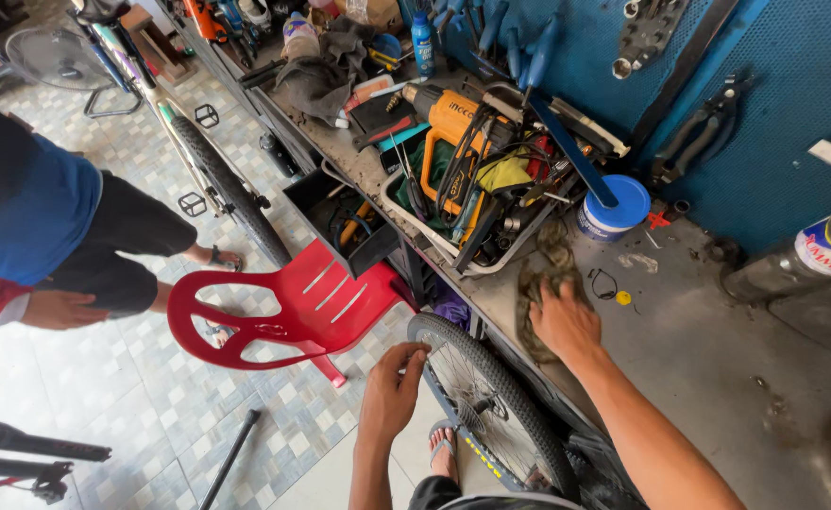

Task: The person cleans various bicycle components at a workbench, using a brush and a cloth to wipe down the cassette and other small metal parts.

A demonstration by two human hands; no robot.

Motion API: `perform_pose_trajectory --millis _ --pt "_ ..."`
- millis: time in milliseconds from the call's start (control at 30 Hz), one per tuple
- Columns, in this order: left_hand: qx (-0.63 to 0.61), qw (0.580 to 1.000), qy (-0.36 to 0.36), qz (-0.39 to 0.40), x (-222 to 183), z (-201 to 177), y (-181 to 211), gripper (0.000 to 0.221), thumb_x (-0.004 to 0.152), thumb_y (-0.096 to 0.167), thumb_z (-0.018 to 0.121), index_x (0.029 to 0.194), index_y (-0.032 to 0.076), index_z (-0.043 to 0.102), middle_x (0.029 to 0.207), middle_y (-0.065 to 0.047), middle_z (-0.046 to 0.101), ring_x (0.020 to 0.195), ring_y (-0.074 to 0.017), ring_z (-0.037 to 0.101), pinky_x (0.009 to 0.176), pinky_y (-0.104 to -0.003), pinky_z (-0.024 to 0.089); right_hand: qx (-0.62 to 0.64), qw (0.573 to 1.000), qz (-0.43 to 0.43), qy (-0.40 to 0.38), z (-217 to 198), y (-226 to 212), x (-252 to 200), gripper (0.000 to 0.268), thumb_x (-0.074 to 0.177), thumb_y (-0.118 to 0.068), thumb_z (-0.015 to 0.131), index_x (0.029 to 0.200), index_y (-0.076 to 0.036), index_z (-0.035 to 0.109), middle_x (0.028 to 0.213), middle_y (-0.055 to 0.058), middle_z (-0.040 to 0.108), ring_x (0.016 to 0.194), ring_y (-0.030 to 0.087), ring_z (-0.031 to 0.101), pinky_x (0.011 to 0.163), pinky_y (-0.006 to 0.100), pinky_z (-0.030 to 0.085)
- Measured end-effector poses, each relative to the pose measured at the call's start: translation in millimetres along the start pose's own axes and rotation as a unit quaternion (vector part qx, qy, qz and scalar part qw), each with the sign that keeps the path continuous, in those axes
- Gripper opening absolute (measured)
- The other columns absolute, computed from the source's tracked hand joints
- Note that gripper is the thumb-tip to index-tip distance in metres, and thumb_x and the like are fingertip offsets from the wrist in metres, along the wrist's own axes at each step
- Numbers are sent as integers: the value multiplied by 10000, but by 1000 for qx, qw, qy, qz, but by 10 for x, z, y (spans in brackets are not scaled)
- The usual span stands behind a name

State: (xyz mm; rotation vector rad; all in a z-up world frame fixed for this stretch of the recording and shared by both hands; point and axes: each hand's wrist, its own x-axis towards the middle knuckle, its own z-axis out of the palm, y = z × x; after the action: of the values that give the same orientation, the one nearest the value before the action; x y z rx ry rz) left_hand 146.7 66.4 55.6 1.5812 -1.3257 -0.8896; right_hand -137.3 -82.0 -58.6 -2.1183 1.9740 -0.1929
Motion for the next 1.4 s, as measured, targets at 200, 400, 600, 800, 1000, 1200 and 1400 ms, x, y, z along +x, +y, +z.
perform_pose_trajectory --millis 200,400,600,800,1000,1200,1400 --pt "17 998 7 -61 -64 -49 -108 286 973 264 592 1094 47 734 962 -122 785 753 -220 737 698 -350 581 -37 997 65 -19 -140 268 613 535 952 -402 595 1348 -43 616 1303 252 580 1012 417 700 825 511 578" --pt "20 997 2 -68 -123 -48 -147 294 977 266 577 1081 49 747 990 -125 780 784 -232 752 720 -353 588 -25 990 111 -85 -129 26 757 474 991 -420 593 1205 -13 708 1323 191 578 997 338 716 843 491 584" --pt "19 998 -57 -3 23 255 45 292 988 256 569 1081 38 740 991 -154 757 820 -267 744 752 -369 592 24 994 -2 -108 140 -617 90 449 960 -280 572 1399 -191 599 1322 155 534 927 291 702 740 454 593" --pt "40 996 -71 47 54 333 264 277 994 242 573 1085 40 740 1040 -161 747 888 -319 735 785 -391 592 25 979 8 -204 -105 -433 104 504 996 -279 529 1487 -395 520 1326 116 554 956 258 713 727 390 625" --pt "33 999 -25 2 -186 77 178 278 992 240 560 1079 39 730 1042 -145 752 851 -297 746 779 -379 608 -56 995 37 -69 -272 240 599 446 970 -347 577 1402 -242 618 1432 194 517 1071 376 675 863 508 561" --pt "36 998 4 -46 -284 17 50 275 988 242 561 1071 42 732 1023 -144 753 809 -297 744 759 -372 603 -26 985 -21 -169 26 -512 275 517 962 -258 543 1474 -318 506 1459 182 423 1015 313 673 832 493 562" --pt "43 999 -21 8 -220 75 158 281 991 248 563 1074 37 729 1023 -152 753 869 -289 745 750 -367 606 -29 974 -70 -212 -154 -398 294 509 1014 -268 527 1487 -455 522 1175 79 583 899 189 623 683 338 591"
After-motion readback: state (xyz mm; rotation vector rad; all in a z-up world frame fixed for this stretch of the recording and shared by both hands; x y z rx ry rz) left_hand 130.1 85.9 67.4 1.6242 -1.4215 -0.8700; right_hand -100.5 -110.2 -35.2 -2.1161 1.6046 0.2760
